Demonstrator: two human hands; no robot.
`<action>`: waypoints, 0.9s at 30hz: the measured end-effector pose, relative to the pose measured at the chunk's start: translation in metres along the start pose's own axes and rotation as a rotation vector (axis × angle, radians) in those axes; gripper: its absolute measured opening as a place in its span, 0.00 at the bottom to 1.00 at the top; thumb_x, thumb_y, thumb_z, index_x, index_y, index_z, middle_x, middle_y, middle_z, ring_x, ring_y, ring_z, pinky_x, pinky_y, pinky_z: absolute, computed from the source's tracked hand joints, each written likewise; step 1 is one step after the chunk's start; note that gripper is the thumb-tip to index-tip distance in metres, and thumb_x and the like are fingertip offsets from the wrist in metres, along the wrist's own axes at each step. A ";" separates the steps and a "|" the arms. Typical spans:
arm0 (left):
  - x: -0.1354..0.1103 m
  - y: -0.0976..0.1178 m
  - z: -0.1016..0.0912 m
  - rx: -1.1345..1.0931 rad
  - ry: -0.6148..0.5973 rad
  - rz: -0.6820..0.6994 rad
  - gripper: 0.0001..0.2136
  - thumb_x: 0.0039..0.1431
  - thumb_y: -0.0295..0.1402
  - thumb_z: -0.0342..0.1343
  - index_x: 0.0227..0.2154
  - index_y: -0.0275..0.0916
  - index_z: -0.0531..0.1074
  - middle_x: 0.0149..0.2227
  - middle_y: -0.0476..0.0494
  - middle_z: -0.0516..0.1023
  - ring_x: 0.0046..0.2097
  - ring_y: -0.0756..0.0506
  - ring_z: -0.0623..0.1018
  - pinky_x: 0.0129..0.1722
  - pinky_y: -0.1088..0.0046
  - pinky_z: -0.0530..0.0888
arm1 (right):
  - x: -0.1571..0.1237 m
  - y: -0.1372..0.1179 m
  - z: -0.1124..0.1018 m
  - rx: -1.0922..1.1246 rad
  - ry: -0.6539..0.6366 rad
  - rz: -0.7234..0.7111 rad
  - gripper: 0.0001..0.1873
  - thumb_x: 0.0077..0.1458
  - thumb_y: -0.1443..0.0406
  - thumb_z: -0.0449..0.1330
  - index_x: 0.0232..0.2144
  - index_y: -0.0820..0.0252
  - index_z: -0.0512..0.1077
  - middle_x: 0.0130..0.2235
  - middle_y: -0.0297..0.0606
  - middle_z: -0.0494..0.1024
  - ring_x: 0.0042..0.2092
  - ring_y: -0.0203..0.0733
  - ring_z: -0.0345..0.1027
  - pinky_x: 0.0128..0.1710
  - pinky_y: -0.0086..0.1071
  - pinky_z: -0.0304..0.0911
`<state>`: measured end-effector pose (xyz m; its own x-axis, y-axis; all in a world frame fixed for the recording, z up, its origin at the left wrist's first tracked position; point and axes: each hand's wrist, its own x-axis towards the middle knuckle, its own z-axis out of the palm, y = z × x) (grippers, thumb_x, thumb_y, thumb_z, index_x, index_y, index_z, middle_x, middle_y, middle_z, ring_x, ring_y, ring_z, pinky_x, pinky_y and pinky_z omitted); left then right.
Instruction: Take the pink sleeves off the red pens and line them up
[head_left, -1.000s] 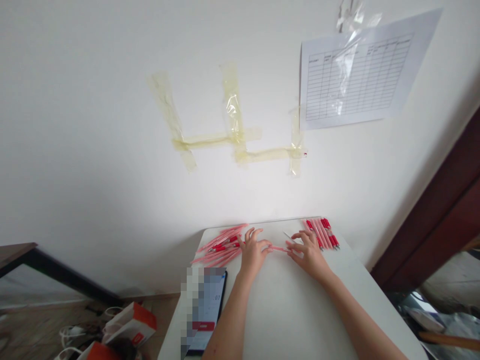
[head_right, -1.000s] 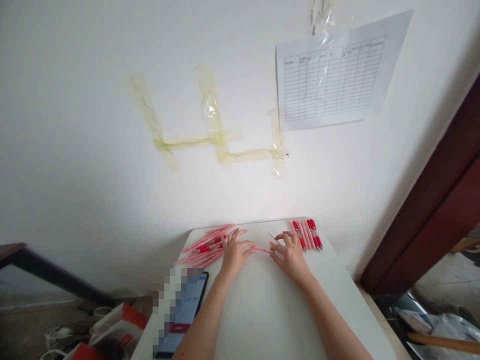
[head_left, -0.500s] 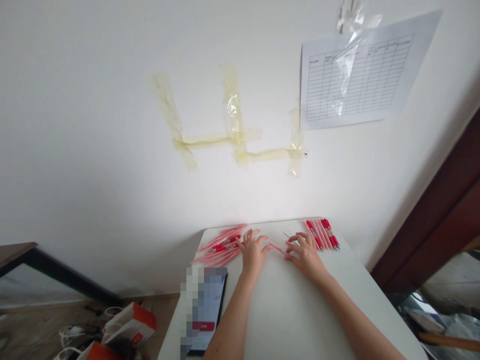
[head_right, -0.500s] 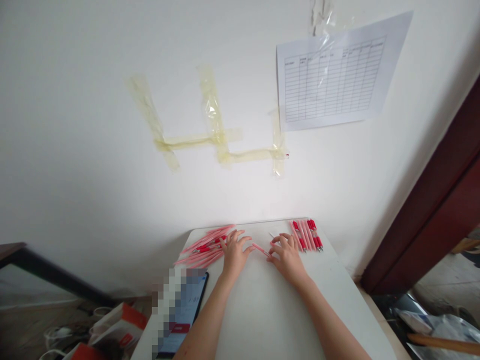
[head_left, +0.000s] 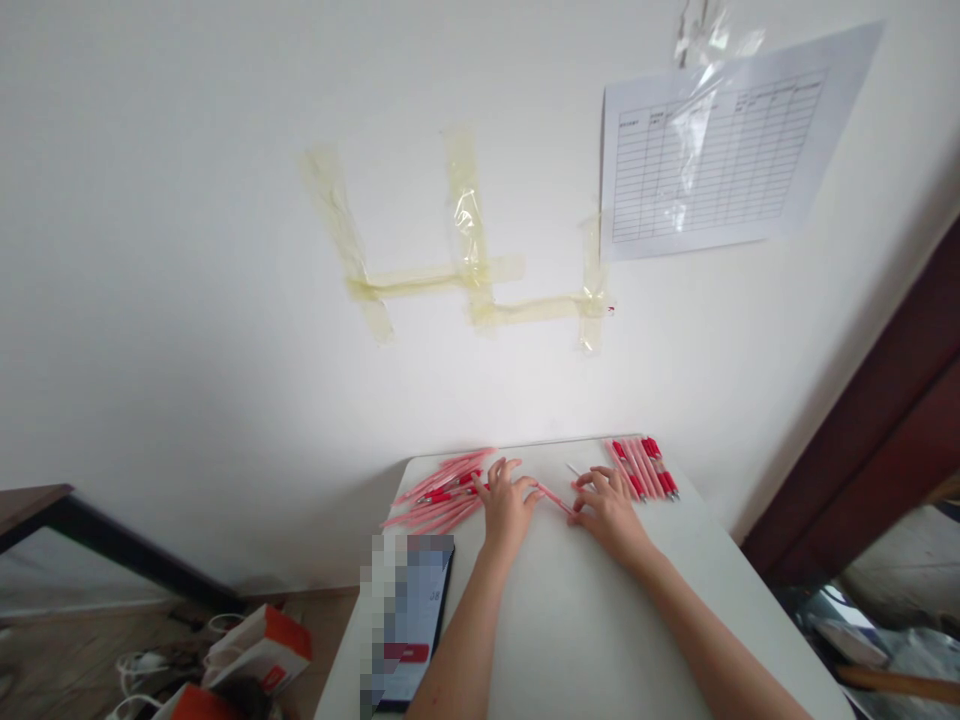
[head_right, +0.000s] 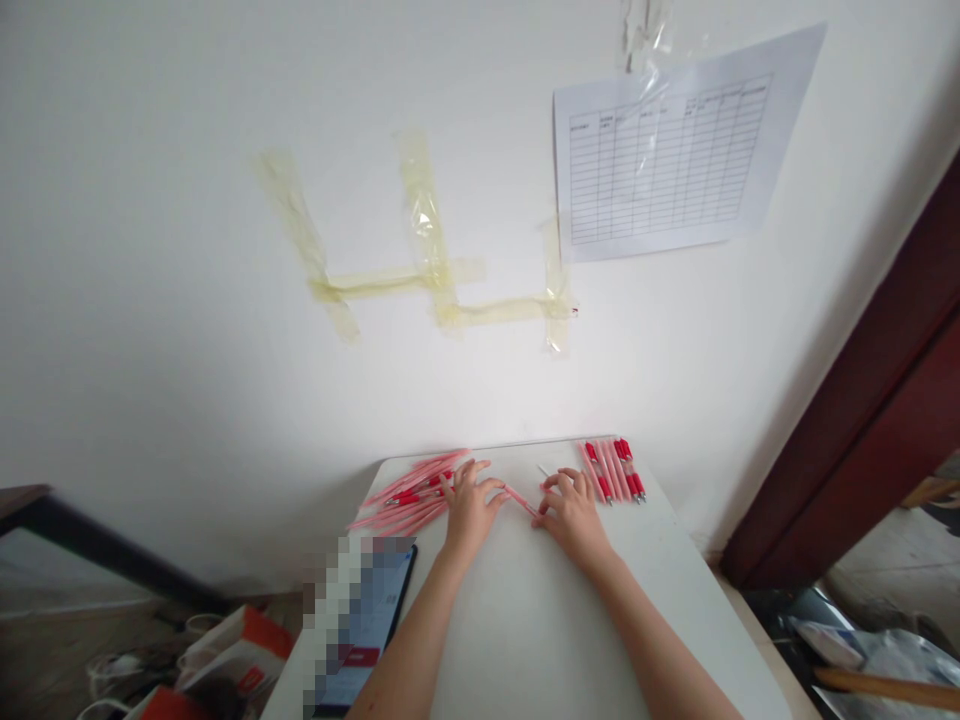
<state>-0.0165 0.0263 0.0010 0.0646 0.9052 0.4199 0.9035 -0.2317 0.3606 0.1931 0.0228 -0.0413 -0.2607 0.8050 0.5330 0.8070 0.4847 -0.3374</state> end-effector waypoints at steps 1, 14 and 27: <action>0.000 0.000 0.000 -0.005 0.004 -0.001 0.04 0.58 0.38 0.64 0.35 0.52 0.81 0.59 0.48 0.73 0.65 0.33 0.64 0.65 0.30 0.50 | 0.000 0.000 0.000 -0.006 0.000 0.000 0.05 0.50 0.60 0.70 0.29 0.51 0.78 0.49 0.39 0.76 0.59 0.56 0.58 0.59 0.54 0.56; 0.002 -0.004 -0.001 -0.046 0.046 -0.046 0.04 0.59 0.37 0.61 0.32 0.45 0.79 0.59 0.43 0.73 0.66 0.34 0.64 0.65 0.30 0.52 | 0.000 0.001 -0.001 -0.012 0.013 -0.001 0.02 0.55 0.61 0.67 0.30 0.48 0.80 0.49 0.38 0.76 0.58 0.55 0.59 0.62 0.57 0.54; 0.005 -0.008 -0.004 -0.089 0.070 -0.086 0.04 0.60 0.36 0.60 0.32 0.44 0.78 0.59 0.43 0.73 0.67 0.33 0.63 0.64 0.28 0.49 | 0.000 -0.001 -0.003 -0.052 0.050 -0.021 0.06 0.59 0.62 0.61 0.30 0.51 0.77 0.48 0.40 0.76 0.58 0.54 0.59 0.61 0.58 0.55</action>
<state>-0.0248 0.0308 0.0036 -0.0437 0.8967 0.4404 0.8630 -0.1882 0.4688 0.1938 0.0210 -0.0392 -0.2522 0.7763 0.5778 0.8286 0.4817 -0.2854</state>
